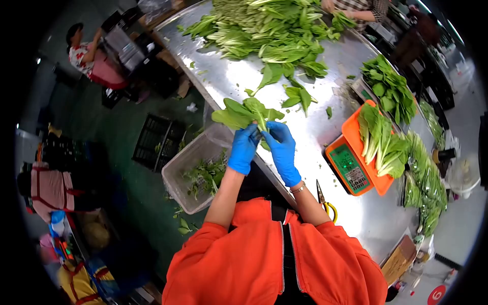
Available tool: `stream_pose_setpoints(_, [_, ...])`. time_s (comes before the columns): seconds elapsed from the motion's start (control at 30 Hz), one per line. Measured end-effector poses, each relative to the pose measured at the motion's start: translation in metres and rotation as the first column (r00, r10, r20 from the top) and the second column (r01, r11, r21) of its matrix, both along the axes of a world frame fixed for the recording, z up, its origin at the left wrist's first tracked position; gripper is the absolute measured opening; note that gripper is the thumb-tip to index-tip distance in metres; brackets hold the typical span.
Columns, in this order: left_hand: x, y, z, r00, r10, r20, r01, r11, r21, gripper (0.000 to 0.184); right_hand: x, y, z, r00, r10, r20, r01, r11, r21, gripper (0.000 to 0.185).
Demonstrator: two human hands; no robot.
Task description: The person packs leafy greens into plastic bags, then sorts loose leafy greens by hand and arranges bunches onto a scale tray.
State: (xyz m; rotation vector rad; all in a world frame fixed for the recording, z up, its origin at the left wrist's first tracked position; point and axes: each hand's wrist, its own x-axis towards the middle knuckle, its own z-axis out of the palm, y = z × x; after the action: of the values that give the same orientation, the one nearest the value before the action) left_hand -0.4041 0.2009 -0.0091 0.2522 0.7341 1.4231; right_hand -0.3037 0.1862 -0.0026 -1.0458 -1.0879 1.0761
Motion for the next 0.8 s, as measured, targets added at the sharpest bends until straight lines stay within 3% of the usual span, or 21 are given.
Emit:
stream_pose_setpoints(0.07, [-0.002, 0.000, -0.004, 0.998, -0.051, 0.029, 0.045, 0.986, 0.163, 0.007, 0.005, 0.004, 0.001, 0.997, 0.009, -0.079, -0.012, 0.999, -0.037, 0.027])
stream_pose_setpoints(0.13, [0.001, 0.000, -0.004, 0.992, -0.086, 0.092, 0.065, 0.975, 0.211, 0.007, 0.013, 0.008, 0.004, 0.989, 0.026, -0.143, -0.035, 0.998, -0.060, 0.028])
stream_pose_setpoints(0.17, [0.002, 0.000, -0.003, 0.982, -0.109, 0.153, 0.068, 0.965, 0.254, 0.008, 0.017, 0.009, 0.008, 0.957, 0.033, -0.287, -0.082, 0.984, -0.158, 0.031])
stream_pose_setpoints(0.2, [0.002, -0.001, -0.002, 0.977, -0.108, 0.183, 0.066, 0.972, 0.226, 0.008, 0.020, 0.009, 0.010, 0.904, 0.025, -0.426, -0.142, 0.959, -0.246, 0.033])
stream_pose_setpoints(0.3, [0.008, -0.001, 0.003, 0.962, -0.012, 0.273, -0.012, 0.996, 0.087, 0.009, 0.028, 0.010, 0.012, 0.824, 0.028, -0.565, -0.199, 0.950, -0.243, 0.037])
stream_pose_setpoints(0.33, [0.009, 0.000, -0.006, 0.962, -0.004, 0.274, -0.008, 0.999, 0.046, 0.011, 0.029, 0.013, 0.000, 0.894, 0.032, -0.448, -0.139, 0.968, -0.208, 0.039])
stream_pose_setpoints(0.37, [0.010, -0.001, -0.011, 0.963, -0.006, 0.269, -0.008, 0.999, 0.050, 0.011, 0.029, 0.014, -0.001, 0.892, 0.034, -0.452, -0.140, 0.969, -0.204, 0.039])
stream_pose_setpoints(0.43, [0.010, -0.004, -0.021, 0.984, -0.146, 0.101, 0.136, 0.986, 0.100, 0.012, 0.026, 0.012, -0.004, 0.965, 0.073, -0.252, -0.085, 0.996, -0.036, 0.041])
stream_pose_setpoints(0.47, [0.014, -0.008, -0.013, 0.991, -0.126, 0.037, 0.127, 0.992, -0.018, 0.013, 0.023, 0.009, 0.001, 0.981, 0.053, -0.186, -0.060, 0.998, -0.032, 0.042])
stream_pose_setpoints(0.57, [0.017, -0.009, -0.009, 0.987, -0.156, -0.041, 0.158, 0.986, 0.047, 0.013, 0.022, 0.002, 0.015, 0.994, 0.053, -0.100, -0.059, 0.997, -0.058, 0.042])
stream_pose_setpoints(0.73, [0.014, -0.011, -0.004, 0.987, -0.153, -0.041, 0.157, 0.979, 0.132, 0.014, 0.029, 0.011, 0.001, 0.963, 0.018, -0.268, -0.030, 0.999, -0.041, 0.039])
stream_pose_setpoints(0.8, [0.010, -0.011, -0.002, 0.976, -0.198, -0.086, 0.211, 0.958, 0.196, 0.017, 0.038, 0.014, 0.004, 0.907, 0.146, -0.395, -0.215, 0.967, -0.137, 0.038])
